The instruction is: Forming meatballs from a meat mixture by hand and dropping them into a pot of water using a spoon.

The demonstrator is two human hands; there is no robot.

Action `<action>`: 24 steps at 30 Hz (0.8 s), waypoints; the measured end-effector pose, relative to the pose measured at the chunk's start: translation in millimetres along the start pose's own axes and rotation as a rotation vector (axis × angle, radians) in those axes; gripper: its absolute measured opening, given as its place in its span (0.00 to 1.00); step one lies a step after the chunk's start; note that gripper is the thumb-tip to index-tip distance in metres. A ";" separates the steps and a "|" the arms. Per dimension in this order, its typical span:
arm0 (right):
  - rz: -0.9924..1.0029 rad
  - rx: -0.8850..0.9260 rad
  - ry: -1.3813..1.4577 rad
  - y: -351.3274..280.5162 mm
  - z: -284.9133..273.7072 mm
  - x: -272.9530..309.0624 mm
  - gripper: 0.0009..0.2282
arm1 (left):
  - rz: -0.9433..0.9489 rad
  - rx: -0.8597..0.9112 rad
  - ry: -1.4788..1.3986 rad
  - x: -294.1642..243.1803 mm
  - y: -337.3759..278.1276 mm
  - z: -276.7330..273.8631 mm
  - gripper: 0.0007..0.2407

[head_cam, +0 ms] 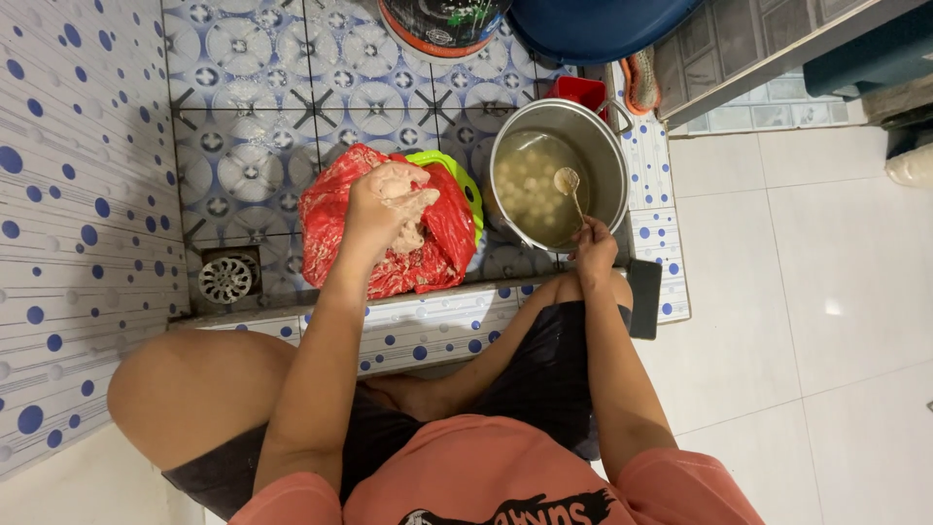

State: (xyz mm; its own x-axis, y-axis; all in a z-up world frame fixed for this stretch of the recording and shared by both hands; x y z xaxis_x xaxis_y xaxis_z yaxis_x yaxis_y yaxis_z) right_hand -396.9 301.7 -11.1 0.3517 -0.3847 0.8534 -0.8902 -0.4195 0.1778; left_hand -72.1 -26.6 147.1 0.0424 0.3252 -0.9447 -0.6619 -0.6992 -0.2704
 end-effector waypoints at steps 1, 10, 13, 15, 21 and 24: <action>0.001 0.000 -0.001 -0.5 -0.3 1.1 0.10 | -0.001 0.001 0.000 6.2 5.4 0.5 0.09; -0.006 0.007 0.007 -0.8 -1.0 9.3 0.10 | 0.044 -0.130 0.088 5.9 1.0 -4.3 0.08; -0.016 -0.002 0.013 -0.9 -0.7 11.7 0.10 | 0.056 -0.094 0.011 1.2 0.5 -4.6 0.12; -0.010 0.004 0.021 -2.1 -1.3 10.0 0.10 | 0.036 0.055 -0.008 -15.3 -10.0 7.0 0.11; -0.025 -0.004 0.030 -2.2 -0.5 8.1 0.10 | -0.097 0.053 -0.086 22.2 11.6 6.3 0.07; -0.032 0.016 0.015 -0.7 0.7 7.0 0.10 | -0.015 0.043 -0.019 0.8 0.0 11.1 0.08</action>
State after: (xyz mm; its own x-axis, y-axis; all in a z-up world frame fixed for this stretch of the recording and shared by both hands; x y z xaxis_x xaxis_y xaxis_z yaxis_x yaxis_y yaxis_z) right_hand -393.6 298.7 -5.6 0.3753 -0.3588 0.8546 -0.8737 -0.4448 0.1969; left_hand -80.4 -19.3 148.4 0.0388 0.3478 -0.9368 -0.6925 -0.6665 -0.2761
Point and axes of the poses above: each hand's wrist, its own y-axis towards the middle knuckle, its own z-axis out of the palm, x = y × z, the point moved 10 cm from there along y, towards the middle knuckle, and after that the axes turned 14 degrees about -z, right-handed, at the moved point
